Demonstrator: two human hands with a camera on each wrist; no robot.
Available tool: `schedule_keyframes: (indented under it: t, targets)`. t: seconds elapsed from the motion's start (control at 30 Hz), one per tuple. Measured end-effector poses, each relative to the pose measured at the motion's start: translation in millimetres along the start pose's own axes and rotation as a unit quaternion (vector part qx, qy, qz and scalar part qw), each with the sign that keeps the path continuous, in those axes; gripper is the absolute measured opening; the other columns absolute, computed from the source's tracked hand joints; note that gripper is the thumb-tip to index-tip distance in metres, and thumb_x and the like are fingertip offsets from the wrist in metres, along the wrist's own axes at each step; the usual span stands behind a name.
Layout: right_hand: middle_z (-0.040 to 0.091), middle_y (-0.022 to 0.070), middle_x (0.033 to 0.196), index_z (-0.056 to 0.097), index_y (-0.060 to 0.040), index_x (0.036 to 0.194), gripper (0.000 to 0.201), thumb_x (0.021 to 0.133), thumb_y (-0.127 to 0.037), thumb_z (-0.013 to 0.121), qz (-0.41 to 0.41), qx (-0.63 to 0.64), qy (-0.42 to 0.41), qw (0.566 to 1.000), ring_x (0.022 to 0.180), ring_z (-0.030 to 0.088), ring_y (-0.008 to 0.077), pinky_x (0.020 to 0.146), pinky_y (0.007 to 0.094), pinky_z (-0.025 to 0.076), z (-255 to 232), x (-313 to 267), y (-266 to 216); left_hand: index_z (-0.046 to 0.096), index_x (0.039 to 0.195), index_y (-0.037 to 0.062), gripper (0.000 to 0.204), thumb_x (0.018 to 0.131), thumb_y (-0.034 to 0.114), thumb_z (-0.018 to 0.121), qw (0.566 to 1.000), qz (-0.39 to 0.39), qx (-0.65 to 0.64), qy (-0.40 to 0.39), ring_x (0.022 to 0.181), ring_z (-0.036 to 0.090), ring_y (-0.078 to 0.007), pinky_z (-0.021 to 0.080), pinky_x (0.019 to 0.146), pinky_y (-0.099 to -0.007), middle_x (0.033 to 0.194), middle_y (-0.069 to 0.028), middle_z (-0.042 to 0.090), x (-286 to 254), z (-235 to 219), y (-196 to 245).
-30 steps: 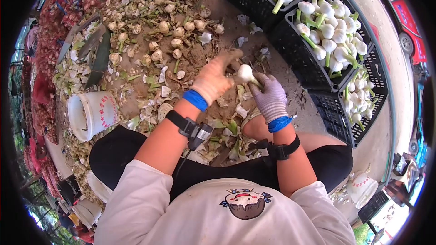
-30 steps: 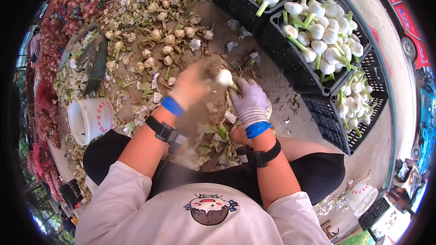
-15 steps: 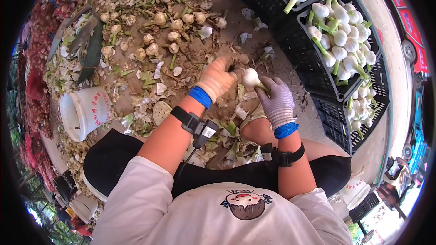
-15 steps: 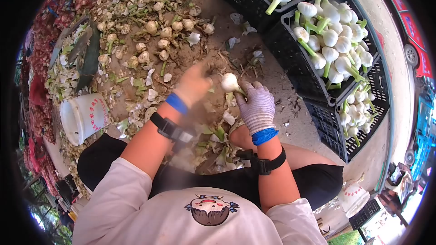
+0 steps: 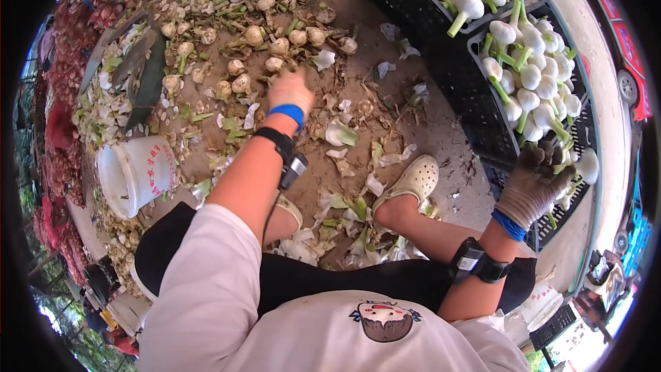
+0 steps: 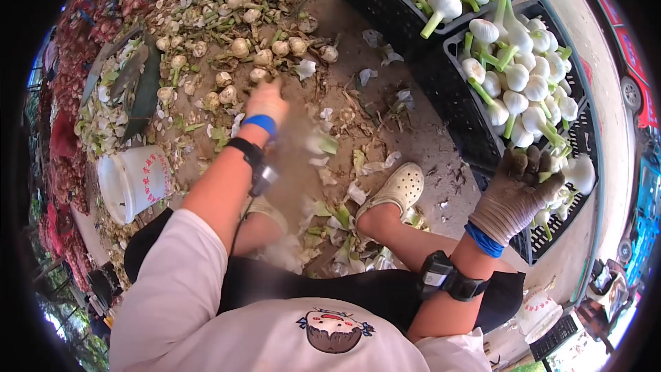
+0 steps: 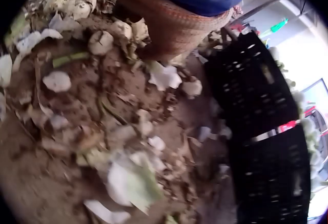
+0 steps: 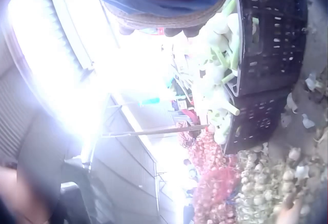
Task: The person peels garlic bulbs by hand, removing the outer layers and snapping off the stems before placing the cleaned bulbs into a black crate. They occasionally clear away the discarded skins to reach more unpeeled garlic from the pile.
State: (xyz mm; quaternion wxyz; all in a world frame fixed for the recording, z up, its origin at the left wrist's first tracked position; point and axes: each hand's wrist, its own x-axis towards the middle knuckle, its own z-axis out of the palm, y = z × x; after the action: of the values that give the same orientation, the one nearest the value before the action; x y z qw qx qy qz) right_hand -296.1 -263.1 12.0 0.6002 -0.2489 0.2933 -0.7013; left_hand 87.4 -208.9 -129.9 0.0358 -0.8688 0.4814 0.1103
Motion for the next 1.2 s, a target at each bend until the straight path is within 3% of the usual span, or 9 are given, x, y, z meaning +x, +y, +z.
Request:
schedule_keyframes:
  t: [0.13, 0.3, 0.4, 0.57, 0.67, 0.87, 0.97, 1.07, 1.2]
  targets:
    - [0.056, 0.0081, 0.106, 0.05, -0.0056, 0.12, 0.04, 0.084, -0.018, 0.06, 0.09, -0.321, 0.125, 0.934, 0.091, 0.057, 0.0187, 0.08, 0.0351, 0.048, 25, -20, 56, 0.058, 0.11, 0.0136, 0.031, 0.081, 0.005, 0.053, 0.984, 0.099, 0.134, -0.06, 0.106, 0.054, -0.0322, 0.051, 0.079, -0.0406, 0.121, -0.0123, 0.049, 60, 28, -44]
    - [0.051, 0.0092, 0.121, 0.049, -0.006, 0.125, 0.05, 0.078, -0.011, 0.065, 0.175, -0.504, -0.184, 0.826, 0.106, 0.052, 0.0176, 0.088, 0.0294, 0.045, 23, -43, 106, 0.06, 0.108, 0.0055, 0.026, 0.083, 0.012, 0.054, 0.98, 0.018, -0.17, -0.104, 0.09, 0.061, -0.0283, 0.049, 0.078, -0.0381, 0.101, -0.0153, 0.062, 74, 19, -42]
    - [0.044, 0.017, 0.128, 0.043, -0.0111, 0.13, 0.073, 0.065, -0.02, 0.075, 0.047, -0.627, -0.267, 0.73, 0.115, 0.048, 0.0302, 0.09, 0.0355, 0.045, 35, -55, 116, 0.058, 0.112, 0.0039, 0.037, 0.084, 0.028, 0.06, 0.736, 0.023, -0.609, -0.293, 0.085, 0.061, -0.0197, 0.05, 0.073, -0.0384, 0.101, -0.0044, 0.063, 17, -26, 7]
    - [0.048, 0.0177, 0.119, 0.047, -0.0085, 0.122, 0.065, 0.064, -0.013, 0.074, -0.067, -0.637, -0.249, 0.727, 0.107, 0.051, 0.0364, 0.088, 0.0411, 0.046, 37, -76, 113, 0.056, 0.11, 0.0032, 0.05, 0.077, 0.039, 0.07, 0.508, -0.046, -0.783, -0.356, 0.079, 0.057, -0.0115, 0.048, 0.071, -0.0244, 0.099, -0.0052, 0.061, -84, -82, 91]
    - [0.049, 0.017, 0.115, 0.049, -0.0077, 0.117, 0.059, 0.063, -0.009, 0.073, -0.109, -0.645, -0.272, 0.706, 0.102, 0.052, 0.0377, 0.086, 0.0421, 0.046, 42, -86, 96, 0.057, 0.106, 0.0016, 0.051, 0.076, 0.04, 0.072, 0.682, -0.029, -0.679, -0.272, 0.078, 0.057, -0.0117, 0.047, 0.068, -0.0257, 0.095, -0.0051, 0.062, -112, -95, 105]
    - [0.052, 0.0137, 0.109, 0.053, -0.008, 0.109, 0.051, 0.06, -0.002, 0.07, -0.226, -0.66, -0.298, 0.651, 0.096, 0.054, 0.0348, 0.082, 0.0422, 0.047, 44, -102, 81, 0.059, 0.096, -0.0006, 0.042, 0.078, 0.035, 0.071, 0.714, 0.04, -0.628, -0.307, 0.071, 0.057, -0.0153, 0.047, 0.061, -0.0312, 0.084, -0.0074, 0.063, -122, -98, 82]
    - [0.051, 0.0144, 0.109, 0.053, -0.0088, 0.111, 0.055, 0.059, -0.004, 0.072, -0.233, -0.66, -0.293, 0.651, 0.094, 0.054, 0.0359, 0.081, 0.0421, 0.048, 51, -105, 75, 0.06, 0.096, -0.0017, 0.037, 0.079, 0.03, 0.069, 0.823, 0.104, -0.498, -0.252, 0.069, 0.057, -0.0167, 0.048, 0.064, -0.0318, 0.082, -0.0085, 0.064, -120, -95, 69]
    - [0.053, 0.0135, 0.108, 0.052, -0.0073, 0.115, 0.058, 0.062, -0.006, 0.076, -0.06, -0.626, -0.294, 0.72, 0.092, 0.058, 0.0292, 0.079, 0.0349, 0.05, 56, -105, 66, 0.06, 0.098, -0.0022, 0.034, 0.079, 0.025, 0.067, 0.879, 0.188, -0.385, -0.21, 0.073, 0.057, -0.0164, 0.048, 0.067, -0.0315, 0.084, -0.0103, 0.064, -131, -107, 65]
    - [0.058, 0.0102, 0.098, 0.048, -0.0012, 0.117, 0.048, 0.08, -0.028, 0.064, 0.35, -0.162, -0.194, 0.902, 0.083, 0.058, 0.0158, 0.066, 0.0247, 0.05, 49, -103, 58, 0.06, 0.103, 0.0006, 0.033, 0.079, 0.022, 0.066, 0.819, 0.119, -0.513, -0.229, 0.072, 0.057, -0.0153, 0.048, 0.067, -0.0302, 0.085, -0.0104, 0.065, -149, -120, 65]
